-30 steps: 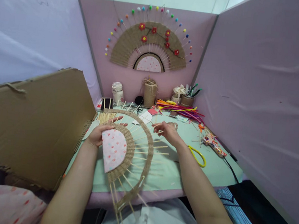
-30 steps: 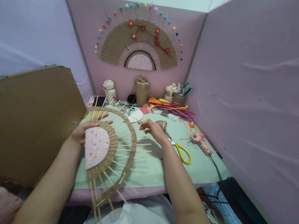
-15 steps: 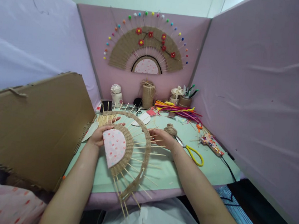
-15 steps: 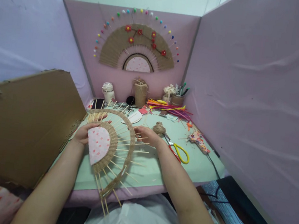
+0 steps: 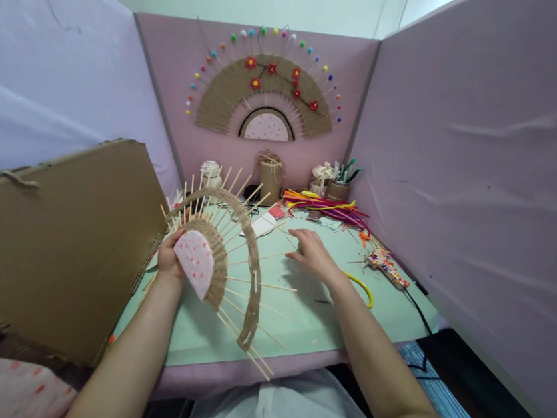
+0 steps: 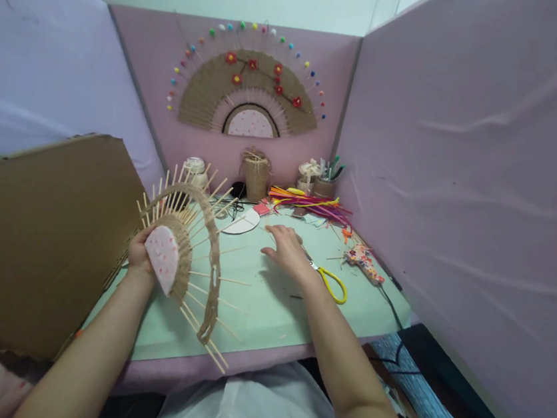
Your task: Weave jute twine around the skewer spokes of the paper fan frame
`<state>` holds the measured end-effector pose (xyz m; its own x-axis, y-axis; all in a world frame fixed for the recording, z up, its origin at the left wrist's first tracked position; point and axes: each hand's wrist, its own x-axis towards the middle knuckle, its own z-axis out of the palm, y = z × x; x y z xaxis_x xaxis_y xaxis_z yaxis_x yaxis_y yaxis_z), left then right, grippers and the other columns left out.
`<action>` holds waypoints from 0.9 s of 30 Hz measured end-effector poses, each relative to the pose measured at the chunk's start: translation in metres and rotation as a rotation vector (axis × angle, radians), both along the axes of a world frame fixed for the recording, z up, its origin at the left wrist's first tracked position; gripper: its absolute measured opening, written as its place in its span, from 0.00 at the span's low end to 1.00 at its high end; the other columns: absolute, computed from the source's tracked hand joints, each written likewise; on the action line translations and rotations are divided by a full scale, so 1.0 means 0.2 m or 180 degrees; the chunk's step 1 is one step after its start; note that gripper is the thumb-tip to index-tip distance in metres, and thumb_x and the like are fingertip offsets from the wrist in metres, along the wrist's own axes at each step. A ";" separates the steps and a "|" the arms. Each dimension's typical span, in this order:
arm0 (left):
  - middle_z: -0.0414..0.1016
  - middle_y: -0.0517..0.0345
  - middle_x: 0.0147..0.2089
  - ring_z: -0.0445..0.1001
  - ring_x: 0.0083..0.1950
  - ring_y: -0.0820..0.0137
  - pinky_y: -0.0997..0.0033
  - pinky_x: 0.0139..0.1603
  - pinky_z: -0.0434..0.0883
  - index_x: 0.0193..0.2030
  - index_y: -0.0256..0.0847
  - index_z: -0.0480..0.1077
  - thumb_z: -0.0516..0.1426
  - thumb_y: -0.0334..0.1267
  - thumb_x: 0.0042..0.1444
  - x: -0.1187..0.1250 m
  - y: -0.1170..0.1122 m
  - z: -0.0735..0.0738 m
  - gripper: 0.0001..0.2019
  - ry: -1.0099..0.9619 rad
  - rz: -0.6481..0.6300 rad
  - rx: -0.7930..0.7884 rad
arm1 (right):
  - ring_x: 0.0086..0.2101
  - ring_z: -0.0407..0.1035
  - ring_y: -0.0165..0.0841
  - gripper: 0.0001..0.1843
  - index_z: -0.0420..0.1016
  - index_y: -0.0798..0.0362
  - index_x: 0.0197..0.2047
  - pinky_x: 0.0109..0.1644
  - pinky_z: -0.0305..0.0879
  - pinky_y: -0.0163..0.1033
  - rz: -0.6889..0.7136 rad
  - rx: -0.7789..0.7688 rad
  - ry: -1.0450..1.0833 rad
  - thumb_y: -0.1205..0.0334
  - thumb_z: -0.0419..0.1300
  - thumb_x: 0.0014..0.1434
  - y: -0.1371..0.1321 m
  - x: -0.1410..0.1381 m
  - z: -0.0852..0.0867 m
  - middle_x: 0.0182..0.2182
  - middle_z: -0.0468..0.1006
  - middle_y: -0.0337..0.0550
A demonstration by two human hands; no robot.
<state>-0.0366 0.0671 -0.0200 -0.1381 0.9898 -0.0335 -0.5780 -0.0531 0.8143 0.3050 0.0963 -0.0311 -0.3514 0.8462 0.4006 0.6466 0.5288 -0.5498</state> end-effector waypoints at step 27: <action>0.72 0.61 0.21 0.74 0.26 0.69 0.72 0.31 0.73 0.26 0.39 0.70 0.55 0.38 0.43 0.09 -0.16 0.15 0.06 -0.0665 0.1252 0.0060 | 0.50 0.60 0.43 0.31 0.64 0.51 0.54 0.52 0.58 0.46 0.0162 0.0699 -0.0699 0.73 0.59 0.45 0.30 -0.04 -0.08 0.50 0.66 0.50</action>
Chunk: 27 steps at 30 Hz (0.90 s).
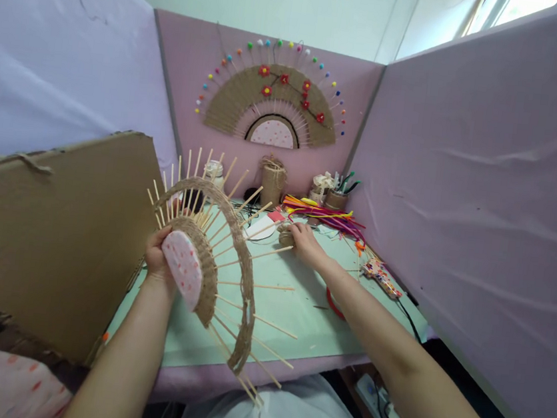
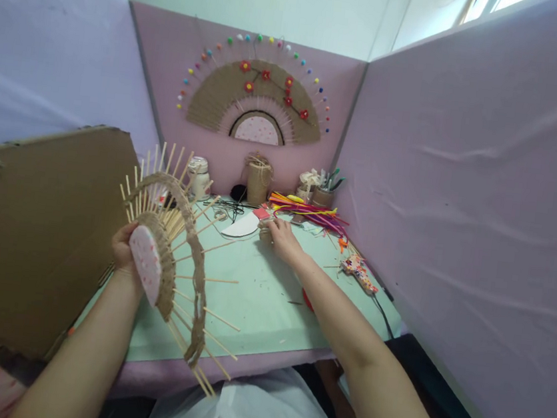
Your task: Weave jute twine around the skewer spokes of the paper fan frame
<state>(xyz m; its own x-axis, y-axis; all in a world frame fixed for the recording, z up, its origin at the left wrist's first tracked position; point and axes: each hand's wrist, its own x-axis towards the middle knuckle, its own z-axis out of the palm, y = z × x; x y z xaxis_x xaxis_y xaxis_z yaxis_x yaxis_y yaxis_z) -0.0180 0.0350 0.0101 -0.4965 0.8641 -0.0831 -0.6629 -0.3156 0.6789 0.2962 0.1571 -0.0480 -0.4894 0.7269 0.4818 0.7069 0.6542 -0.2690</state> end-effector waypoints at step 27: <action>0.69 0.62 0.18 0.76 0.29 0.68 0.71 0.35 0.74 0.25 0.41 0.69 0.55 0.35 0.44 -0.01 0.00 -0.01 0.03 0.0141 -0.0223 0.0081 | 0.37 0.66 0.37 0.11 0.74 0.58 0.38 0.39 0.57 0.38 -0.0460 -0.0182 -0.0766 0.69 0.53 0.54 -0.10 -0.14 0.06 0.36 0.74 0.54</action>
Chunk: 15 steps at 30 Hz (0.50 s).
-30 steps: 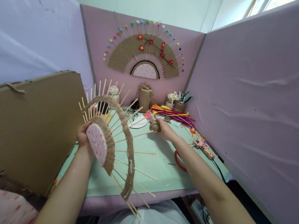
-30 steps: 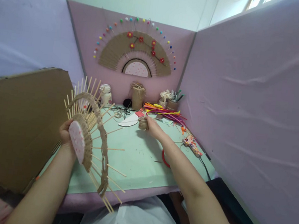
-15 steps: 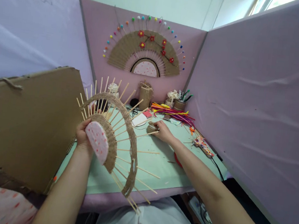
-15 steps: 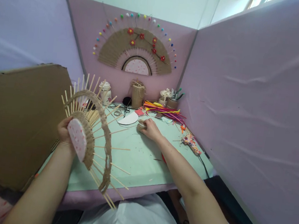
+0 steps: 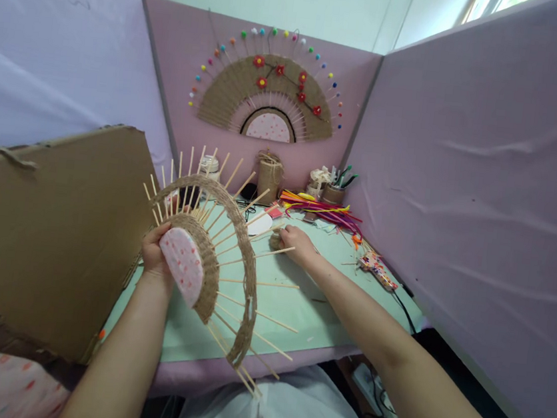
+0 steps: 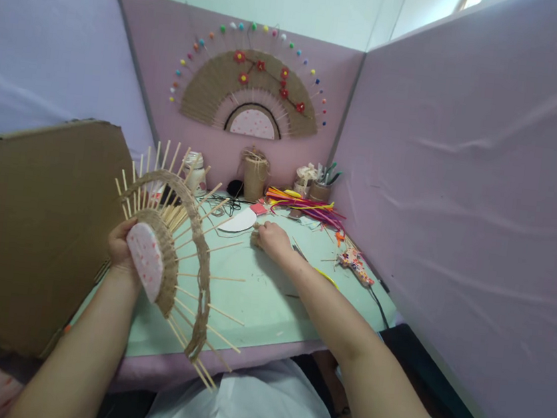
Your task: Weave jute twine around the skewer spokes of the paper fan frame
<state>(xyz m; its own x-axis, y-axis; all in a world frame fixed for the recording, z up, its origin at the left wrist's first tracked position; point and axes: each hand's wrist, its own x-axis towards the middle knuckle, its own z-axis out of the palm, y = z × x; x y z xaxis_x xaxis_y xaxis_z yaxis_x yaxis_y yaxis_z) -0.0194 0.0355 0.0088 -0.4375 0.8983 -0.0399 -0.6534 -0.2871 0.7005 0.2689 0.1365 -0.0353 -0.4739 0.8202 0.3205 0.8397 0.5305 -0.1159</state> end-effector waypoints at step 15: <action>0.79 0.53 0.33 0.78 0.31 0.69 0.71 0.35 0.74 0.51 0.38 0.70 0.59 0.26 0.45 0.08 0.16 -0.13 0.23 0.0693 -0.1679 -0.0376 | 0.30 0.70 0.30 0.12 0.68 0.55 0.33 0.35 0.71 0.36 -0.1344 -0.0455 0.4953 0.59 0.49 0.47 0.20 0.22 -0.15 0.29 0.75 0.40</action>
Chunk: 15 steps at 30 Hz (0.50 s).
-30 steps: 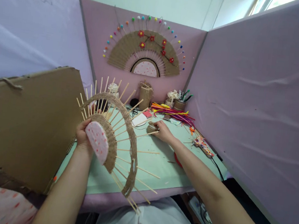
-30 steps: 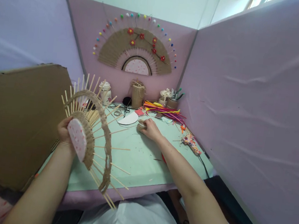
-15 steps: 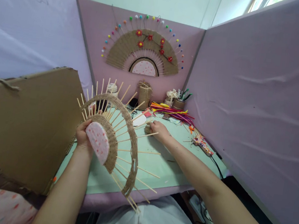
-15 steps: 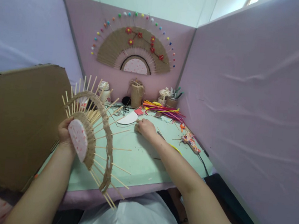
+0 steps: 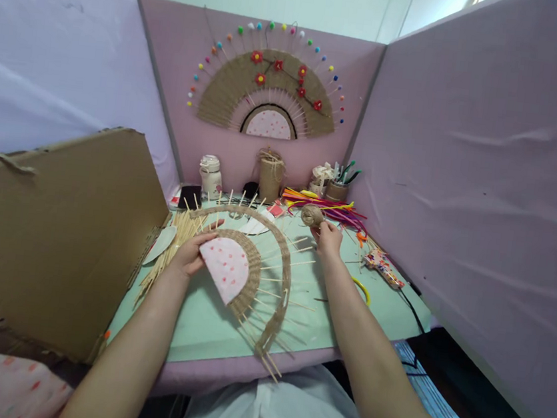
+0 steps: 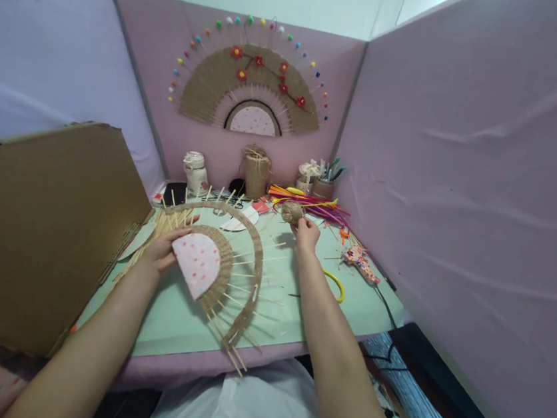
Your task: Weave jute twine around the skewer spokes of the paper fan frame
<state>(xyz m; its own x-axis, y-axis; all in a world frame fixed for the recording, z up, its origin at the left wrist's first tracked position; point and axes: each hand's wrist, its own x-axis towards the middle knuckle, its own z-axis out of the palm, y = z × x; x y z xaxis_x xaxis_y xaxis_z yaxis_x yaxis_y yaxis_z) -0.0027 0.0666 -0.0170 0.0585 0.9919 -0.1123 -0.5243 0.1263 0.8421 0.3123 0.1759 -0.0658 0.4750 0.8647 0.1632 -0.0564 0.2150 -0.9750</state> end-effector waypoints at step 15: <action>0.73 0.46 0.46 0.72 0.47 0.59 0.61 0.48 0.67 0.46 0.39 0.67 0.62 0.40 0.45 0.22 0.01 0.05 0.20 0.3606 0.1618 0.1324 | 0.32 0.71 0.32 0.13 0.73 0.55 0.35 0.41 0.72 0.41 0.0566 0.0423 0.0229 0.62 0.56 0.44 -0.14 -0.18 0.01 0.31 0.76 0.40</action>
